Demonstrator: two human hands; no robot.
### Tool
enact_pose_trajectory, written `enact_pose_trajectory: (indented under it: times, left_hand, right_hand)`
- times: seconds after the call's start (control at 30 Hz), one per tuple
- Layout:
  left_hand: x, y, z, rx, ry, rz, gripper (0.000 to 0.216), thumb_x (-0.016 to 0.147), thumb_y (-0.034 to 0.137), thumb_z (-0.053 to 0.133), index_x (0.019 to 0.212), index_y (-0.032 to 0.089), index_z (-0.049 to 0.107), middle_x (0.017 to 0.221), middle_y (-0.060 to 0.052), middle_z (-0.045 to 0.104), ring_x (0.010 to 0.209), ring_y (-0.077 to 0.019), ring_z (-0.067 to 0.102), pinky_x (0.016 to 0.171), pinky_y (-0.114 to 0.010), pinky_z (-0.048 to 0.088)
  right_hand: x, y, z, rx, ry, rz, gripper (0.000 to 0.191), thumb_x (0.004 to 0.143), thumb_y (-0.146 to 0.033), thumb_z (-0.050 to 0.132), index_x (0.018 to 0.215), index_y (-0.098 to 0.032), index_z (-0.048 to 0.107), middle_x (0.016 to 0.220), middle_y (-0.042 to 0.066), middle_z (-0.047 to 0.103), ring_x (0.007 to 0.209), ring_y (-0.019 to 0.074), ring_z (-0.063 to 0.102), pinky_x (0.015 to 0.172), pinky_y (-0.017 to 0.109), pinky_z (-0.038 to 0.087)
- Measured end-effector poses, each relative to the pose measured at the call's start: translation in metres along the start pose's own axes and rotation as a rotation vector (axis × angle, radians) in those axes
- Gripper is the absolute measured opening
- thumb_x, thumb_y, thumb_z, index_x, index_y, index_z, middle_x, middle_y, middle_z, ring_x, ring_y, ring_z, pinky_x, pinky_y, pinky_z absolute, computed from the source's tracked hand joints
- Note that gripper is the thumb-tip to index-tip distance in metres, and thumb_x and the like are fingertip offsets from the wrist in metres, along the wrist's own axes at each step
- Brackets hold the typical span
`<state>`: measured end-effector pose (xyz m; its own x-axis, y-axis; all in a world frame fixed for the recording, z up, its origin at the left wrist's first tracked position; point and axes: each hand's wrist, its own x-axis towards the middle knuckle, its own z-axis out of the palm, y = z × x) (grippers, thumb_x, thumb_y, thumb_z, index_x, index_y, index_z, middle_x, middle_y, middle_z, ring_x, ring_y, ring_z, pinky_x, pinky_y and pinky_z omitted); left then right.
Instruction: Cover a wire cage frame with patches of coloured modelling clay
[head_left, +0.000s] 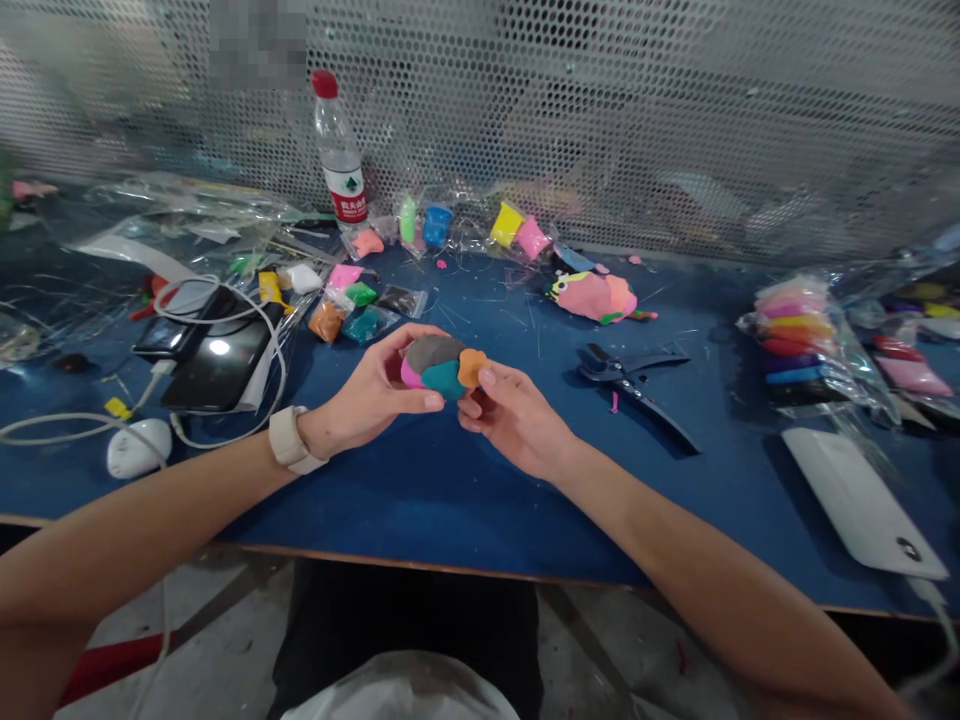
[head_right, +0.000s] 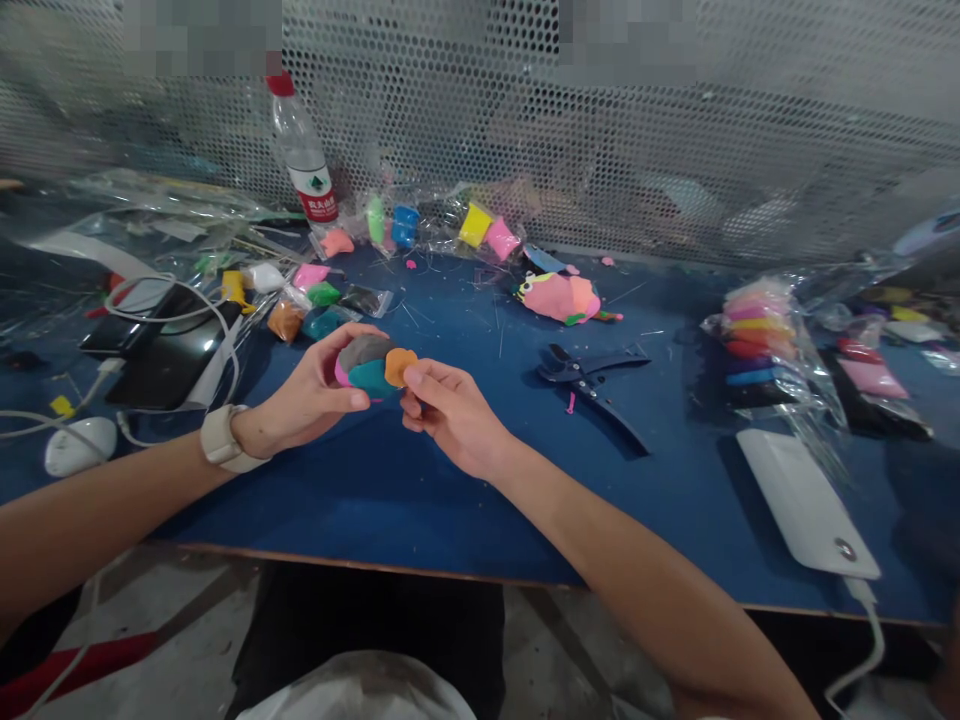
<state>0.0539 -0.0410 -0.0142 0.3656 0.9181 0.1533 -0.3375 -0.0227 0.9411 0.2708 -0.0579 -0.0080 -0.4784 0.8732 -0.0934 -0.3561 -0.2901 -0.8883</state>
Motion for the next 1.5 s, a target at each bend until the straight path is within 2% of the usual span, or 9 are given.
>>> enact_pose_trajectory:
  times: [0.3, 0.6, 0.93, 1.03, 1.13, 1.23, 1.33, 1.4, 1.5]
  left_hand:
    - [0.001, -0.008, -0.003, 0.014, -0.027, 0.047, 0.068, 0.066, 0.024, 0.113, 0.124, 0.025, 0.077, 0.116, -0.002, 0.077, 0.097, -0.0147, 0.072, 0.087, -0.026, 0.060]
    - [0.002, -0.016, -0.008, 0.074, -0.063, 0.137, 0.069, 0.067, 0.024, 0.113, 0.126, 0.025, 0.077, 0.120, -0.003, 0.078, 0.100, -0.0163, 0.074, 0.086, -0.026, 0.061]
    - [0.003, -0.006, -0.012, 0.472, -0.089, 0.350, 0.069, 0.068, 0.040, 0.114, 0.124, 0.021, 0.078, 0.127, -0.010, 0.075, 0.109, -0.0215, 0.073, 0.091, -0.032, 0.062]
    - [0.001, 0.000, -0.011, 0.570, -0.115, 0.339, 0.064, 0.072, 0.043, 0.111, 0.121, 0.020, 0.076, 0.117, -0.008, 0.076, 0.097, -0.0192, 0.071, 0.084, -0.031, 0.060]
    - [-0.002, 0.006, -0.010, 0.677, -0.141, 0.353, 0.062, 0.076, 0.047, 0.109, 0.122, 0.021, 0.076, 0.117, -0.008, 0.077, 0.099, -0.0210, 0.072, 0.089, -0.035, 0.059]
    - [-0.004, 0.012, -0.009, 0.768, -0.207, 0.356, 0.064, 0.077, 0.054, 0.107, 0.124, 0.023, 0.077, 0.120, -0.009, 0.078, 0.106, -0.0241, 0.072, 0.098, -0.039, 0.059]
    - [-0.004, 0.015, -0.007, 0.715, -0.256, 0.317, 0.048, 0.093, 0.059, 0.094, 0.121, 0.023, 0.078, 0.118, -0.009, 0.077, 0.105, -0.0233, 0.072, 0.099, -0.039, 0.060]
    - [-0.003, 0.016, -0.006, 0.645, -0.259, 0.255, 0.036, 0.103, 0.055, 0.083, 0.117, 0.022, 0.079, 0.115, -0.009, 0.076, 0.102, -0.0217, 0.071, 0.093, -0.037, 0.063]
    - [-0.001, 0.017, -0.006, 0.540, -0.303, 0.077, 0.033, 0.103, 0.053, 0.083, 0.112, 0.022, 0.080, 0.115, -0.008, 0.069, 0.096, -0.0195, 0.071, 0.076, -0.032, 0.066]
  right_hand:
    - [0.004, 0.009, 0.000, 0.082, 0.035, -0.047, 0.050, 0.075, -0.059, 0.107, 0.077, -0.023, 0.072, 0.065, -0.008, 0.043, 0.063, 0.0098, 0.032, 0.060, 0.026, 0.034]
    - [0.001, 0.009, 0.003, 0.067, 0.041, -0.079, 0.051, 0.074, -0.059, 0.107, 0.069, -0.022, 0.072, 0.068, -0.006, 0.043, 0.064, 0.0101, 0.034, 0.058, 0.028, 0.032]
    - [0.005, 0.008, -0.007, -0.003, 0.001, -0.153, 0.035, 0.072, -0.048, 0.109, 0.071, -0.024, 0.083, 0.089, -0.003, 0.051, 0.068, 0.0077, 0.044, 0.058, 0.028, 0.036]
    - [0.007, 0.009, -0.010, -0.049, 0.017, -0.161, 0.034, 0.071, -0.048, 0.110, 0.070, -0.025, 0.084, 0.093, -0.003, 0.053, 0.066, 0.0067, 0.046, 0.057, 0.028, 0.035]
    - [0.008, 0.010, -0.012, -0.087, 0.032, -0.151, 0.033, 0.069, -0.046, 0.111, 0.070, -0.026, 0.084, 0.094, -0.002, 0.054, 0.069, 0.0083, 0.045, 0.058, 0.029, 0.036]
    - [0.008, 0.008, -0.013, -0.121, 0.024, -0.146, 0.034, 0.066, -0.045, 0.111, 0.069, -0.026, 0.083, 0.098, -0.001, 0.058, 0.082, 0.0131, 0.053, 0.071, 0.032, 0.047]
    - [0.009, 0.006, -0.017, -0.179, 0.000, -0.143, 0.034, 0.066, -0.044, 0.111, 0.069, -0.026, 0.082, 0.103, 0.001, 0.063, 0.095, 0.0172, 0.059, 0.089, 0.037, 0.052]
    - [0.010, 0.004, -0.020, -0.229, -0.033, -0.136, 0.033, 0.069, -0.045, 0.110, 0.071, -0.026, 0.083, 0.107, 0.003, 0.066, 0.099, 0.0191, 0.062, 0.095, 0.040, 0.053]
    - [0.012, 0.001, -0.027, -0.307, -0.087, -0.131, 0.033, 0.079, -0.051, 0.103, 0.075, -0.024, 0.084, 0.110, 0.004, 0.070, 0.102, 0.0204, 0.064, 0.096, 0.040, 0.052]
